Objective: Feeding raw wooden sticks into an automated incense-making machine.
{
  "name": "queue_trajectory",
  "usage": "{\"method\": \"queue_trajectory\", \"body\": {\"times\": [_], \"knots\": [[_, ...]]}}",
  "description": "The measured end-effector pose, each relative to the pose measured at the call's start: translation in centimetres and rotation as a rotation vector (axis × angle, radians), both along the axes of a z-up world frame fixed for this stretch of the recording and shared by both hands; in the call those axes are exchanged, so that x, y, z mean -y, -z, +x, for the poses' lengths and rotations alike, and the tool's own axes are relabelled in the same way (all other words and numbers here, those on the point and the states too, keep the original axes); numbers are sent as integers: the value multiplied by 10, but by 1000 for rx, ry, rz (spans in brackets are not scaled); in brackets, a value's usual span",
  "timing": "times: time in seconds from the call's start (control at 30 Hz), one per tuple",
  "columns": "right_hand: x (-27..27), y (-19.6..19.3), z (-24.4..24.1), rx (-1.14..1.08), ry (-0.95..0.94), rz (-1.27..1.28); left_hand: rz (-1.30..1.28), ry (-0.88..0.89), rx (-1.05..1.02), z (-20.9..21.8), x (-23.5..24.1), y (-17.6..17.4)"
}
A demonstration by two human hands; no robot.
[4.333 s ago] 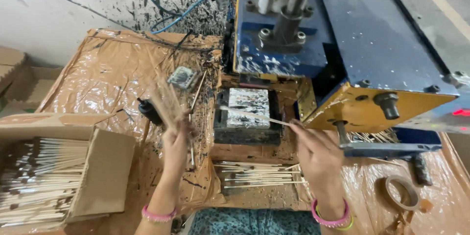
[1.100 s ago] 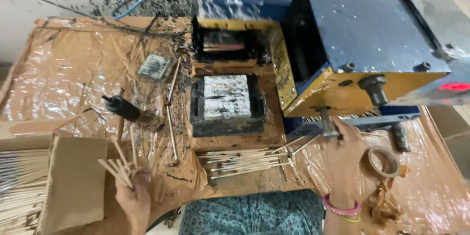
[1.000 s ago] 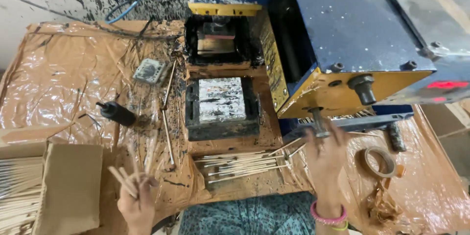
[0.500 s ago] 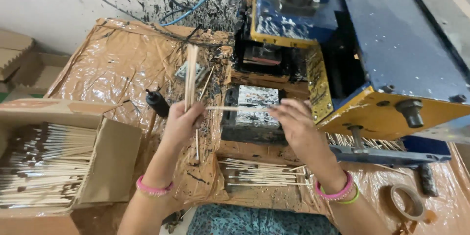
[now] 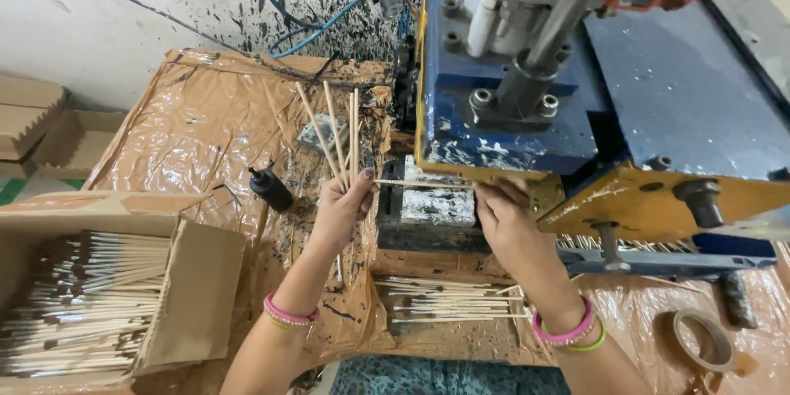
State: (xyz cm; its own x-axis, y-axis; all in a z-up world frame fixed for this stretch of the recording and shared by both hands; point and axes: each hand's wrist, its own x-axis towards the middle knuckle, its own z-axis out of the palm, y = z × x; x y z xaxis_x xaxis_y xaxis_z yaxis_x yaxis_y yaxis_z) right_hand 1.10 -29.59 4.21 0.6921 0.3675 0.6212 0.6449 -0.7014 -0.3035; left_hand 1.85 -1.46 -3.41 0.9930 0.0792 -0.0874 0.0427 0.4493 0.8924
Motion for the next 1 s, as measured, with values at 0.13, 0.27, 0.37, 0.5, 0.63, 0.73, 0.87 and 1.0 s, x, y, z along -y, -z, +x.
{"method": "queue_trajectory", "body": {"times": [0.13,0.27,0.37,0.5,0.63,0.73,0.87,1.0], "knots": [[3,-19,-16,64,-111,44,381,-165,228,-27,-21,35],[73,16,-46,163,46,220,497,-410,196,-105,-37,94],[131,47,-57,191,341,243,535,-584,214,-149,-47,110],[77,-23,-81,417,590,-124,567,-628,349,-173,-39,111],[61,72,-95,-375,25,578,884,-268,530,-157,8,52],[41,50,-82,-685,-335,771,1076,-100,663,-136,19,-2],[17,-17,-52,-396,-411,465,665,166,209,-97,-17,-25],[-16,-55,-28,125,-149,-173,326,-65,65,-38,-26,-43]]}}
